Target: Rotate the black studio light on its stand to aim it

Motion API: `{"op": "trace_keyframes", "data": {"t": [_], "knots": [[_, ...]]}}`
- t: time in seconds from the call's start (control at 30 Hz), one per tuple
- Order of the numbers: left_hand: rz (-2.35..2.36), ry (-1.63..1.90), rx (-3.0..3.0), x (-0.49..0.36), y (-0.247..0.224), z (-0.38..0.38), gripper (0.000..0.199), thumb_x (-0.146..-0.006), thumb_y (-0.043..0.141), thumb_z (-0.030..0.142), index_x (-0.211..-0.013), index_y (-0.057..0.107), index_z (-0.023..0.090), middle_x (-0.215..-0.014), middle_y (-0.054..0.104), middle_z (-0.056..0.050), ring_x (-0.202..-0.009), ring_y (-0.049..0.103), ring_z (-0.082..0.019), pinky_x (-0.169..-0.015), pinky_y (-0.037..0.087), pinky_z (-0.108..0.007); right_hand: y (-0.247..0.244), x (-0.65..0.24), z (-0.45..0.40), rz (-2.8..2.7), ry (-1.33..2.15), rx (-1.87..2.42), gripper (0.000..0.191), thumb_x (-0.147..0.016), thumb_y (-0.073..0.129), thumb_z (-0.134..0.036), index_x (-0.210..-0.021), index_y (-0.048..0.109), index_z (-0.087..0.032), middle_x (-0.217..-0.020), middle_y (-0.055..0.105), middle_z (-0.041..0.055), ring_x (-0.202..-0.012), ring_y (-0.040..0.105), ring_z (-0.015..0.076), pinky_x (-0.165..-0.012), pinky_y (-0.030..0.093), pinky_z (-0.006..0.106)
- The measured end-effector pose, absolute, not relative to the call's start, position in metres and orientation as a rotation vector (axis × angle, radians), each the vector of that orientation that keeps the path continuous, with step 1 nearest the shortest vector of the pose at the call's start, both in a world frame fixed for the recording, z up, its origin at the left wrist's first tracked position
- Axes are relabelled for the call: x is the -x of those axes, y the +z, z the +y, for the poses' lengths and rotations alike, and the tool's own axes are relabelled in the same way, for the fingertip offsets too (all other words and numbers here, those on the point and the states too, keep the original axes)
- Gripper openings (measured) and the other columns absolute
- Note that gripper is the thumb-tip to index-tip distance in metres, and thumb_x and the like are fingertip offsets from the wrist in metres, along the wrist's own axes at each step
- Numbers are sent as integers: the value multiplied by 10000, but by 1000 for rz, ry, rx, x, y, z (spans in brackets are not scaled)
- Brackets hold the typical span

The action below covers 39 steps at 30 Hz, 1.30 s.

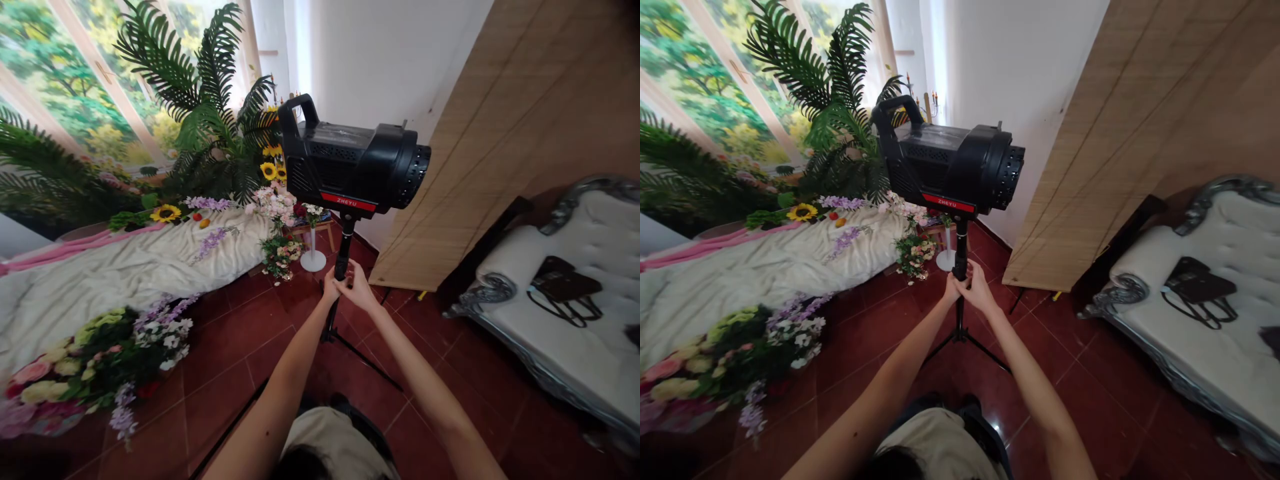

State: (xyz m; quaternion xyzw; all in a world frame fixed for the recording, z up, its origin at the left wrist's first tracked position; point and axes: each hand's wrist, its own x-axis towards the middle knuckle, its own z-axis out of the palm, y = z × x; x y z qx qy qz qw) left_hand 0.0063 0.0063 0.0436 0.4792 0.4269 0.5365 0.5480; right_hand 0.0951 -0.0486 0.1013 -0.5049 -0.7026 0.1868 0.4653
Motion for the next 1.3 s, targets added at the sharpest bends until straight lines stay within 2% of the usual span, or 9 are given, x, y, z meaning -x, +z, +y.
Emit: {"op": "trace_keyframes", "data": {"t": [0.07, 0.13, 0.33, 0.43, 0.53, 0.7, 0.87, 1.1, 1.3], "knots": [[1009, 1309, -1219, -6, 43, 5, 249, -565, 720, 231, -767, 605, 141, -722, 641, -28, -674, 594, -137, -666, 501, -267, 93, -100, -68, -1725, 353, 1269, 656, -781, 577, -361, -1348, 295, -189, -1403, 331, 150, -1297, 338, 249, -1036, 349, 437], [1038, 1332, -1262, -6, 45, 4, 213, -584, 704, 230, -754, 609, 144, -716, 638, -30, -655, 597, -127, -667, 504, -265, 85, -103, -89, -1745, 300, 1311, 618, -810, 544, -363, -1358, 304, -205, -1455, 255, 132, -1341, 263, 252, -1072, 292, 468], [1144, 1286, -1263, -9, 47, 2, 198, -597, 695, 250, -741, 626, 134, -684, 627, -37, -599, 586, -119, -632, 511, -261, 60, -105, -130, -1815, 289, 1391, 448, -857, 480, -342, -1290, 424, -243, -1483, 224, 84, -1352, 241, 262, -1077, 274, 508], [1148, 1286, -1263, -10, 47, 2, 201, -598, 692, 255, -740, 623, 131, -678, 624, -35, -582, 579, -114, -615, 511, -258, 51, -103, -131, -1763, 320, 1396, 459, -864, 464, -351, -1305, 410, -235, -1467, 257, 92, -1341, 265, 256, -1073, 283, 501], [1143, 1279, -1266, -9, 49, 0, 205, -594, 696, 259, -740, 618, 137, -660, 618, -21, -549, 570, -103, -592, 507, -249, 46, -101, -125, -1679, 355, 1384, 515, -868, 458, -356, -1352, 351, -218, -1400, 363, 115, -1299, 332, 247, -1060, 303, 492], [1100, 1240, -1257, -8, 52, -3, 199, -621, 673, 282, -753, 617, 144, -622, 601, -5, -497, 555, -98, -539, 495, -244, 43, -98, -111, -1566, 455, 1384, 482, -869, 461, -374, -1318, 406, -208, -1284, 485, 110, -1196, 435, 232, -1025, 350, 449], [1136, 1286, -1297, -8, 49, -1, 195, -600, 682, 258, -745, 617, 145, -670, 622, -11, -578, 581, -108, -601, 507, -246, 41, -99, -100, -1468, 545, 1400, 476, -865, 448, -347, -1306, 411, -173, -1157, 550, 122, -1013, 541, 215, -902, 449, 400], [1107, 1317, -1332, -7, 45, 2, 177, -601, 676, 245, -734, 612, 147, -692, 625, -20, -610, 590, -116, -618, 508, -249, 53, -118, -88, -1732, 181, 1536, 366, -842, 455, -242, -1203, 497, -199, -1097, 556, 114, -1042, 486, 264, -924, 383, 453], [1088, 1286, -1309, -9, 37, 6, 194, -617, 669, 261, -760, 609, 144, -664, 616, -13, -575, 590, -112, -597, 512, -252, 56, -128, -78, -1883, -76, 1651, 272, -844, 487, -244, -1097, 570, -188, -1069, 555, 119, -1003, 487, 270, -863, 391, 407]]}}
